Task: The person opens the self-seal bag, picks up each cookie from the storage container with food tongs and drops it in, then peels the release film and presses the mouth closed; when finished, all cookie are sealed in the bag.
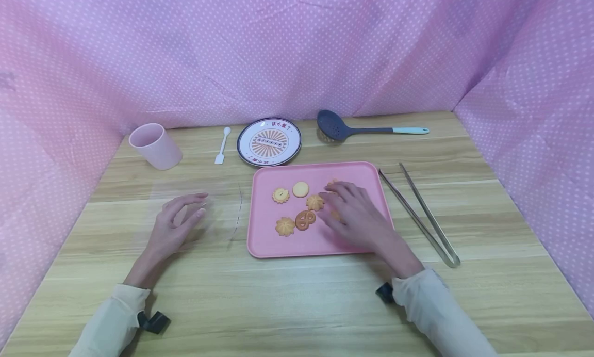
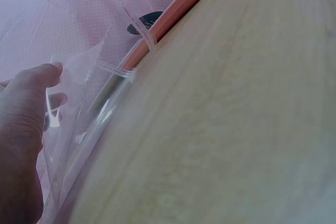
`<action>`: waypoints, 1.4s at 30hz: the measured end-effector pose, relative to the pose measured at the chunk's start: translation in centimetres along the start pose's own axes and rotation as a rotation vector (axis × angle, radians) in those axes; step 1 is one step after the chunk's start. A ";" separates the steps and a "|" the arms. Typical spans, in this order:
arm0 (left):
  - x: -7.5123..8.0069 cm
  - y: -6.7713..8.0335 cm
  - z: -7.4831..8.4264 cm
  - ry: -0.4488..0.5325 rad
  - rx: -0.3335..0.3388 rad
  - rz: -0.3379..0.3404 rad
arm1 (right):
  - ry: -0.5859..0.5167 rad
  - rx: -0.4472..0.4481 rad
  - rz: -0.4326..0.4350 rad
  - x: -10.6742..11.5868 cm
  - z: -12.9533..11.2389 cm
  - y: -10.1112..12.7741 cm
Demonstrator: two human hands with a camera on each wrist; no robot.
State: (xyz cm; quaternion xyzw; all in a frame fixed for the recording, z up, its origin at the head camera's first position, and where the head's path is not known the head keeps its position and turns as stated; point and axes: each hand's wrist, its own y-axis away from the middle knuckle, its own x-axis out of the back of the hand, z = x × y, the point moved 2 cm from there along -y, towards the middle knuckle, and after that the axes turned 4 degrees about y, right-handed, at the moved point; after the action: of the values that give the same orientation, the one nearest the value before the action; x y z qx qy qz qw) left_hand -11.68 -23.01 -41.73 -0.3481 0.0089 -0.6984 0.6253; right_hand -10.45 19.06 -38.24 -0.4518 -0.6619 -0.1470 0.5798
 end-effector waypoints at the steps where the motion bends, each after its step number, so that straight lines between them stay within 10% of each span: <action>1: 0.0 0.0 0.0 0.000 -0.003 -0.002 | 0.009 -0.014 0.022 0.3 0.5 0.5; 10: 0.1 -0.1 -0.2 -0.011 -0.032 0.001 | 0.086 -0.234 0.138 3.1 4.5 5.1; 22: 0.1 -0.1 -0.1 -0.022 -0.019 0.006 | 0.085 -0.617 0.051 5.2 7.9 10.8; 42: 0.2 0.0 0.0 -0.003 -0.012 0.003 | 0.068 -0.749 -0.106 4.7 9.2 12.5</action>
State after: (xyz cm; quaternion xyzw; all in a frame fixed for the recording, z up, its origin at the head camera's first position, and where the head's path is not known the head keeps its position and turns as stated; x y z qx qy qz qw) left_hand -11.69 -23.13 -41.60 -0.3527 0.0127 -0.6971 0.6241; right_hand -6.27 34.58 -40.73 -0.5925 -0.5649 -0.4236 0.3878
